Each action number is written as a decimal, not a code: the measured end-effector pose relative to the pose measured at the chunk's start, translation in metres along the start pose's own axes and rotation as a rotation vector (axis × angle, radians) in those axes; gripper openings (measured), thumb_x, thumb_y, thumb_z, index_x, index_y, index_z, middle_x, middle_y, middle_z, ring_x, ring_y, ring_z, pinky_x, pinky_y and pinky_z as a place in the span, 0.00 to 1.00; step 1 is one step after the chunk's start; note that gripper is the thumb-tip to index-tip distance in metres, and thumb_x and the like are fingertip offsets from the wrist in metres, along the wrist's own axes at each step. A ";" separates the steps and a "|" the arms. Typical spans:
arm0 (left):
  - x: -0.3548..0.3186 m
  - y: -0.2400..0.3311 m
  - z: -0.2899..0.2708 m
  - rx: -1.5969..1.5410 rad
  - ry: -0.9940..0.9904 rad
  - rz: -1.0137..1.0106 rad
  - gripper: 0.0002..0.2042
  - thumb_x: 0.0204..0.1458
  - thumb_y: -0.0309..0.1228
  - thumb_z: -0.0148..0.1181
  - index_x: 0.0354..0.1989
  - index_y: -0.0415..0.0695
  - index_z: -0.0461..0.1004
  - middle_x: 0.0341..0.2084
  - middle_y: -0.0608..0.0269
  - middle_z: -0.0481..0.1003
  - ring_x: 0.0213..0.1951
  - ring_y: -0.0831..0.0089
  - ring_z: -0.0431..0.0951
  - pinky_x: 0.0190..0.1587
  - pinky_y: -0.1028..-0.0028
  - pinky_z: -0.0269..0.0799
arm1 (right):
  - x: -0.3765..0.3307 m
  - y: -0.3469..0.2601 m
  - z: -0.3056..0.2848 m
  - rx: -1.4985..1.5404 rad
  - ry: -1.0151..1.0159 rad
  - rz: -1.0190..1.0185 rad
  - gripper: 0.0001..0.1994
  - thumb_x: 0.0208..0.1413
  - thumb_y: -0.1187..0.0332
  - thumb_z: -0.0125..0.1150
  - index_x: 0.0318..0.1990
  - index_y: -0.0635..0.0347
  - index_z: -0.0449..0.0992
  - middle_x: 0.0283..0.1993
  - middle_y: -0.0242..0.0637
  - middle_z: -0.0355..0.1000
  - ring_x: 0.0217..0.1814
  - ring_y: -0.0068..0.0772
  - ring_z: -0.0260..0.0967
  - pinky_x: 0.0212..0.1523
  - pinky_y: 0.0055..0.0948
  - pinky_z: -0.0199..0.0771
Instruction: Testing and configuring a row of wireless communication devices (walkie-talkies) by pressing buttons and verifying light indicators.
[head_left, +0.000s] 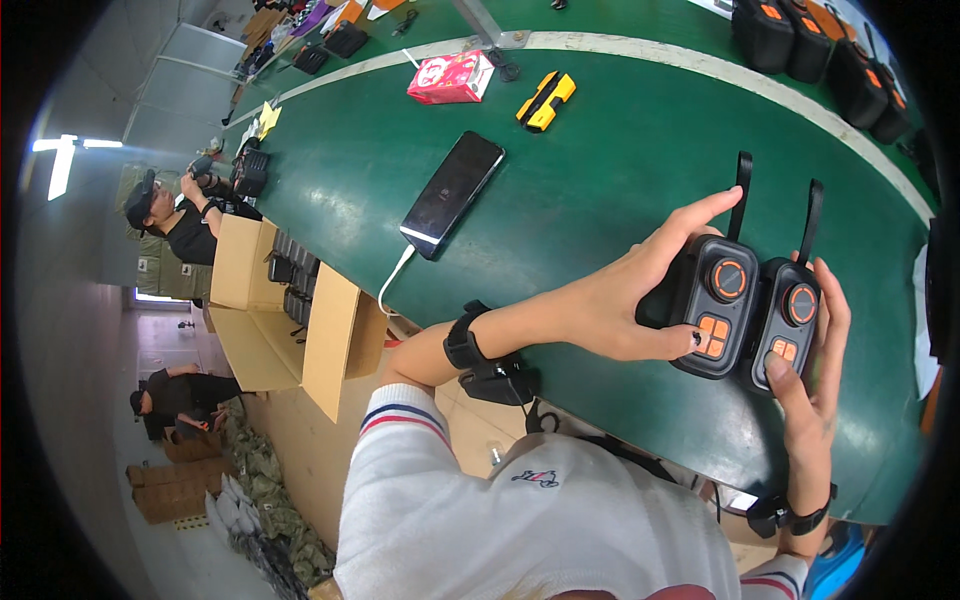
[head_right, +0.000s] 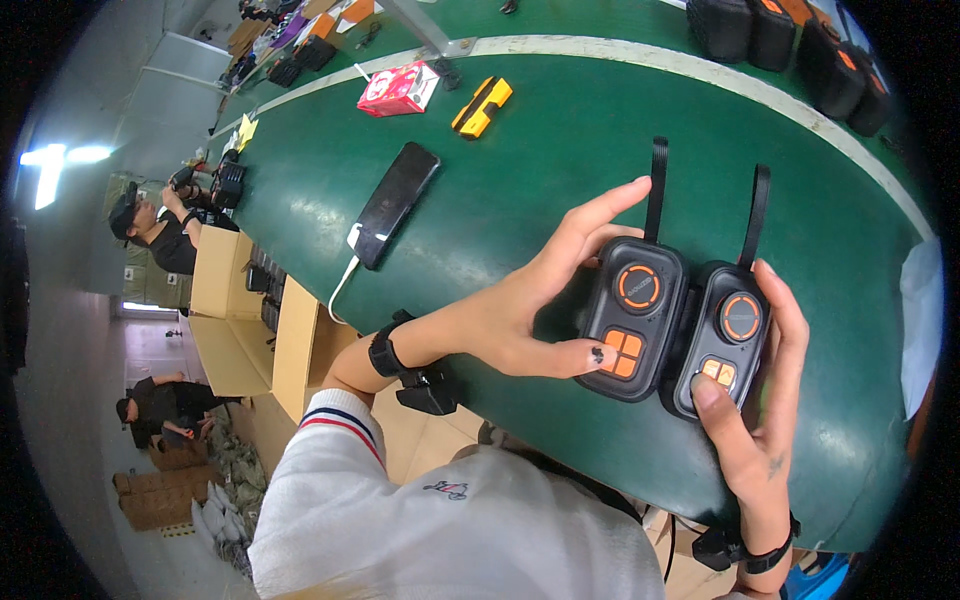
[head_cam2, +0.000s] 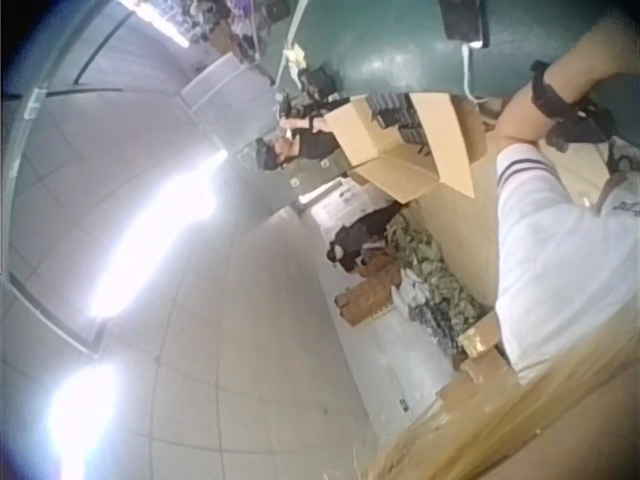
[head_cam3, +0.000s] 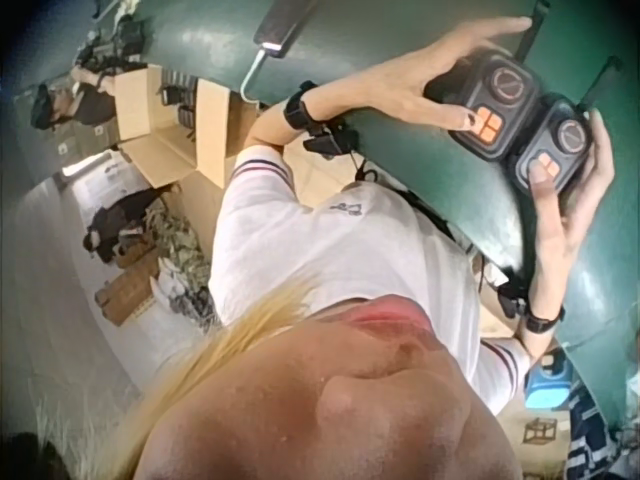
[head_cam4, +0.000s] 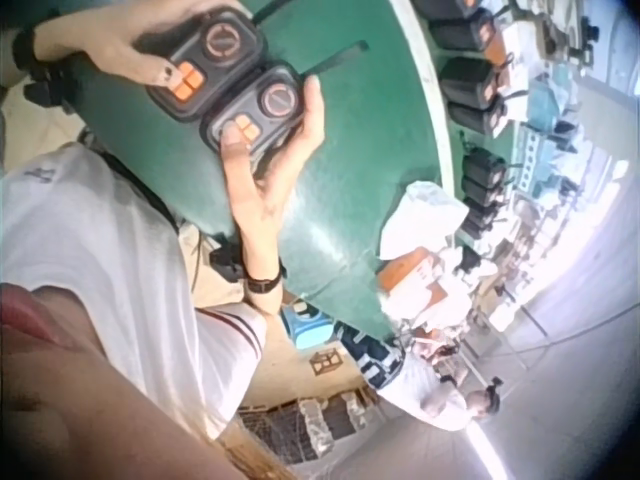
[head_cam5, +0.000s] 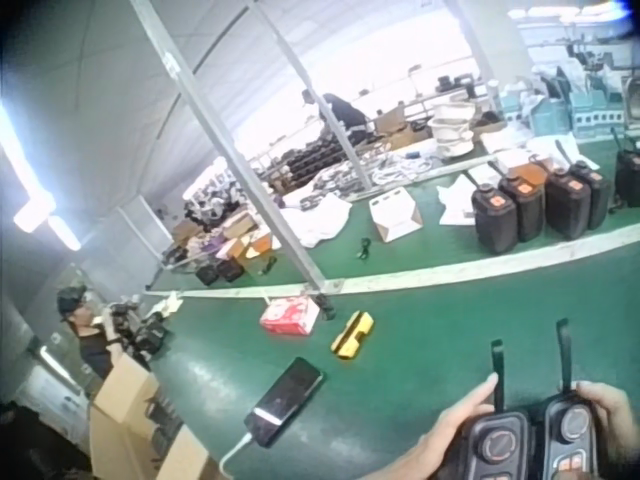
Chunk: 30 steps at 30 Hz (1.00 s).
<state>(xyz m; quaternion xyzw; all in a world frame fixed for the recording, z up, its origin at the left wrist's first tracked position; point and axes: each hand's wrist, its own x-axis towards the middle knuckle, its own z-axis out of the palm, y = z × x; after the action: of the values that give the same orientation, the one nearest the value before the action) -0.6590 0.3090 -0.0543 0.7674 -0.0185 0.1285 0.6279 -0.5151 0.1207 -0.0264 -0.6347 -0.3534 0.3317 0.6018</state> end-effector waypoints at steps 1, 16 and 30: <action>0.001 0.000 0.001 -0.026 0.031 0.021 0.48 0.41 0.30 0.60 0.69 0.44 0.34 0.54 0.51 0.60 0.56 0.62 0.62 0.62 0.64 0.53 | -0.001 0.000 -0.001 -0.030 -0.016 -0.007 0.37 0.48 0.69 0.57 0.66 0.67 0.49 0.64 0.48 0.53 0.66 0.38 0.53 0.67 0.33 0.48; 0.001 -0.003 -0.005 -0.037 -0.025 0.045 0.43 0.41 0.27 0.59 0.69 0.45 0.43 0.67 0.57 0.46 0.64 0.63 0.55 0.63 0.64 0.52 | -0.002 0.003 -0.007 -0.208 -0.094 -0.099 0.31 0.50 0.70 0.55 0.63 0.63 0.55 0.66 0.52 0.49 0.69 0.44 0.48 0.67 0.37 0.46; 0.003 0.006 0.012 -0.323 0.115 -0.169 0.36 0.45 0.27 0.55 0.66 0.40 0.49 0.62 0.56 0.54 0.60 0.64 0.59 0.63 0.63 0.53 | 0.001 0.004 -0.007 -0.087 -0.095 -0.108 0.33 0.51 0.72 0.55 0.65 0.61 0.53 0.65 0.44 0.52 0.67 0.40 0.51 0.64 0.37 0.54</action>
<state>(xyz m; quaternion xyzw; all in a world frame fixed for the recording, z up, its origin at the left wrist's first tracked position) -0.6558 0.2969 -0.0499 0.6468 0.0614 0.1144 0.7515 -0.5079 0.1178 -0.0304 -0.6240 -0.4290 0.3129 0.5733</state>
